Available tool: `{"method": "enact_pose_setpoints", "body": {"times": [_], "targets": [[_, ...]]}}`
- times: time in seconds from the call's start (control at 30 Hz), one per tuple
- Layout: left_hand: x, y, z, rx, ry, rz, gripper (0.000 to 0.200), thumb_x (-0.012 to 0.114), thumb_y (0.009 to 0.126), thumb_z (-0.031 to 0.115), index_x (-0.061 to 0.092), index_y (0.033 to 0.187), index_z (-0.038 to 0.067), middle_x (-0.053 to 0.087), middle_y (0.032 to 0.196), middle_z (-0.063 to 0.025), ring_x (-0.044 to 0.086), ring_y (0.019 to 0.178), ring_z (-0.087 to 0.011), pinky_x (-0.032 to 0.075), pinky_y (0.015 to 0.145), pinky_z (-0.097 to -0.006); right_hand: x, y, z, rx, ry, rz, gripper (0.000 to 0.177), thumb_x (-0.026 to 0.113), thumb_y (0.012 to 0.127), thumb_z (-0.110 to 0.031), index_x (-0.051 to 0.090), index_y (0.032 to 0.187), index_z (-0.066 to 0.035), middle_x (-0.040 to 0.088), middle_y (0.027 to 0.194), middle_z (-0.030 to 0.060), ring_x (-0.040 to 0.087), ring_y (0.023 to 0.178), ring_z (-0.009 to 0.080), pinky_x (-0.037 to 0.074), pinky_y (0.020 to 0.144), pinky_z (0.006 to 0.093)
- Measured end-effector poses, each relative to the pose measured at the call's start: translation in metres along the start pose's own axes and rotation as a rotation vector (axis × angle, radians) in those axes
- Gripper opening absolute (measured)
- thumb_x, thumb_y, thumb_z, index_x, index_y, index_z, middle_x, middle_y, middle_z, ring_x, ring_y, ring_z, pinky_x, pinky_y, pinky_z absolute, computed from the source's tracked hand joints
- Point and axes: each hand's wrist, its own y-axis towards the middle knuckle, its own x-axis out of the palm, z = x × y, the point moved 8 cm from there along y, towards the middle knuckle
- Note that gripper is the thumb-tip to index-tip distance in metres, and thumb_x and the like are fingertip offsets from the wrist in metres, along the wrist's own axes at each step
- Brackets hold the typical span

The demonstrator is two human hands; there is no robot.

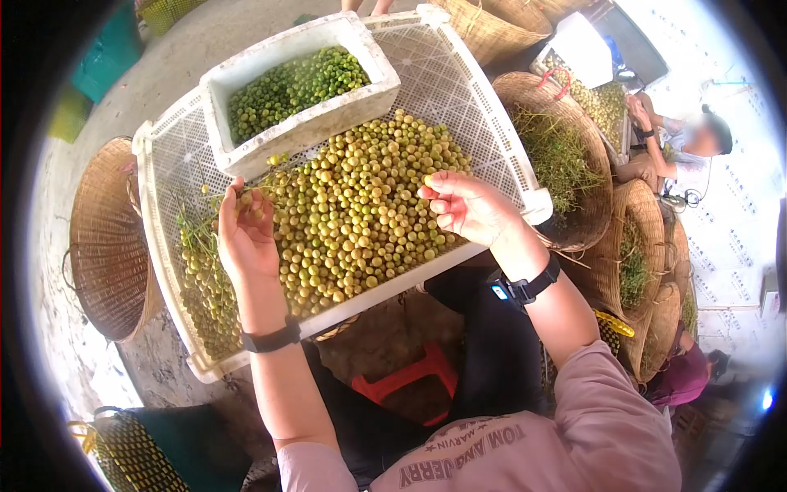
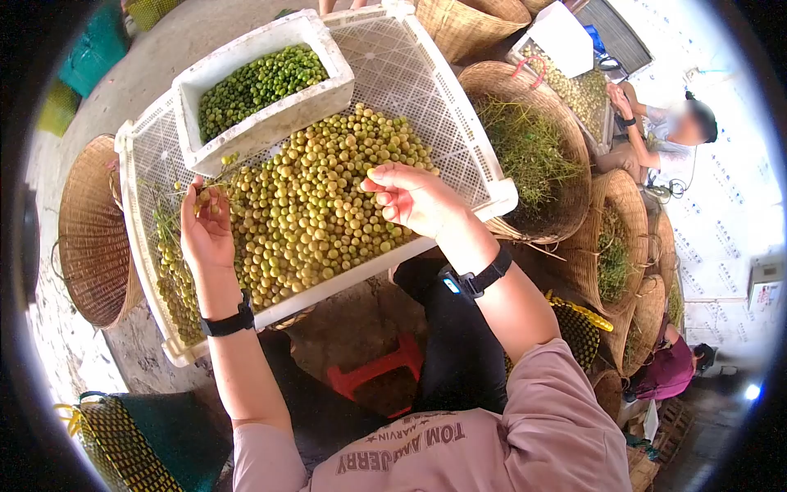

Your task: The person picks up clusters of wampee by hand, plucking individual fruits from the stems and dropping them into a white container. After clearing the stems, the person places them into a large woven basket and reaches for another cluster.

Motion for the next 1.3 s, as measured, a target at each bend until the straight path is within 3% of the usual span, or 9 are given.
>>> {"method": "enact_pose_setpoints", "body": {"times": [0.13, 0.2, 0.23, 0.33, 0.43, 0.5, 0.77, 1.13, 1.3], "targets": [[0.023, -0.018, 0.006, 0.059, 0.188, 0.016, 0.020, 0.054, 0.096, 0.019, 0.062, 0.102, 0.001, 0.062, 0.087, -0.0069, 0.060, 0.073, -0.0129, 0.057, 0.069, -0.0272, 0.003, 0.002, -0.007, -0.167, -0.292, 0.026, 0.010, 0.066, 0.088, -0.015, 0.060, 0.094, -0.008, 0.061, 0.087, -0.0001, 0.050, 0.067, 0.0051, 0.041, 0.056, 0.0191], [0.053, -0.034, 0.000, 0.081, 0.624, -0.141, 0.021, 0.050, 0.097, 0.023, 0.061, 0.095, 0.005, 0.065, 0.089, -0.0076, 0.060, 0.075, -0.0104, 0.052, 0.063, -0.0217, 0.012, 0.000, -0.013, -0.307, -0.533, 0.046, 0.009, 0.065, 0.088, -0.012, 0.057, 0.091, -0.008, 0.059, 0.084, -0.0025, 0.050, 0.066, 0.0039, 0.042, 0.061, 0.0188], [0.065, -0.042, -0.008, 0.118, 0.715, -0.187, 0.026, 0.045, 0.099, 0.026, 0.058, 0.088, 0.007, 0.064, 0.085, -0.0054, 0.058, 0.069, -0.0104, 0.046, 0.058, -0.0220, 0.018, 0.000, -0.009, -0.308, -0.531, 0.046, 0.009, 0.065, 0.088, -0.012, 0.057, 0.091, -0.008, 0.059, 0.084, -0.0025, 0.050, 0.066, 0.0039, 0.042, 0.061, 0.0188], [0.073, -0.053, -0.046, -0.046, 0.921, -0.456, 0.027, 0.044, 0.099, 0.027, 0.057, 0.089, 0.005, 0.059, 0.075, -0.0019, 0.052, 0.060, -0.0077, 0.041, 0.052, -0.0213, 0.055, -0.019, -0.022, -0.710, -1.011, 0.166, 0.015, 0.069, 0.082, -0.008, 0.057, 0.089, -0.003, 0.060, 0.075, 0.0004, 0.055, 0.064, 0.0052, 0.044, 0.058, 0.0211], [0.082, -0.076, -0.070, -0.294, 0.935, -0.525, 0.030, 0.055, 0.096, 0.032, 0.060, 0.097, 0.002, 0.054, 0.068, 0.0031, 0.045, 0.056, -0.0040, 0.038, 0.051, -0.0194, 0.089, -0.033, -0.022, -0.787, -1.221, 0.220, 0.017, 0.068, 0.077, -0.004, 0.054, 0.086, -0.005, 0.062, 0.077, 0.0059, 0.060, 0.063, 0.0170, 0.048, 0.059, 0.0297], [0.083, -0.078, -0.082, -0.308, 0.816, -0.576, 0.031, 0.065, 0.091, 0.035, 0.063, 0.098, 0.005, 0.054, 0.069, 0.0054, 0.040, 0.055, -0.0008, 0.031, 0.050, -0.0177, 0.101, -0.035, -0.019, -0.908, -1.357, 0.262, 0.019, 0.065, 0.074, 0.000, 0.051, 0.085, -0.006, 0.059, 0.080, 0.0075, 0.061, 0.074, 0.0254, 0.049, 0.065, 0.0360], [0.069, -0.069, -0.084, -0.496, 0.503, -0.502, 0.029, 0.065, 0.090, 0.034, 0.063, 0.096, 0.006, 0.042, 0.062, 0.0076, 0.032, 0.053, -0.0025, 0.026, 0.049, -0.0185, 0.100, -0.023, -0.019, -0.875, -1.049, 0.124, 0.014, 0.065, 0.080, -0.001, 0.059, 0.092, -0.004, 0.058, 0.079, 0.0074, 0.055, 0.061, 0.0184, 0.046, 0.055, 0.0292], [0.072, -0.072, -0.082, -0.502, 0.550, -0.555, 0.035, 0.063, 0.090, 0.038, 0.064, 0.092, 0.003, 0.042, 0.061, 0.0062, 0.036, 0.056, -0.0051, 0.030, 0.052, -0.0211, 0.108, -0.027, -0.021, -0.929, -1.191, 0.076, 0.008, 0.062, 0.082, -0.003, 0.057, 0.088, -0.005, 0.061, 0.078, 0.0069, 0.056, 0.058, 0.0195, 0.045, 0.053, 0.0310], [0.070, -0.077, -0.087, -0.610, 0.507, -0.484, 0.033, 0.062, 0.091, 0.037, 0.063, 0.089, 0.004, 0.041, 0.061, 0.0063, 0.037, 0.054, -0.0053, 0.032, 0.050, -0.0210, 0.111, -0.031, -0.019, -1.126, -1.396, 0.162, 0.012, 0.062, 0.080, -0.003, 0.052, 0.085, -0.009, 0.059, 0.075, 0.0053, 0.060, 0.063, 0.0232, 0.049, 0.054, 0.0337]]}}
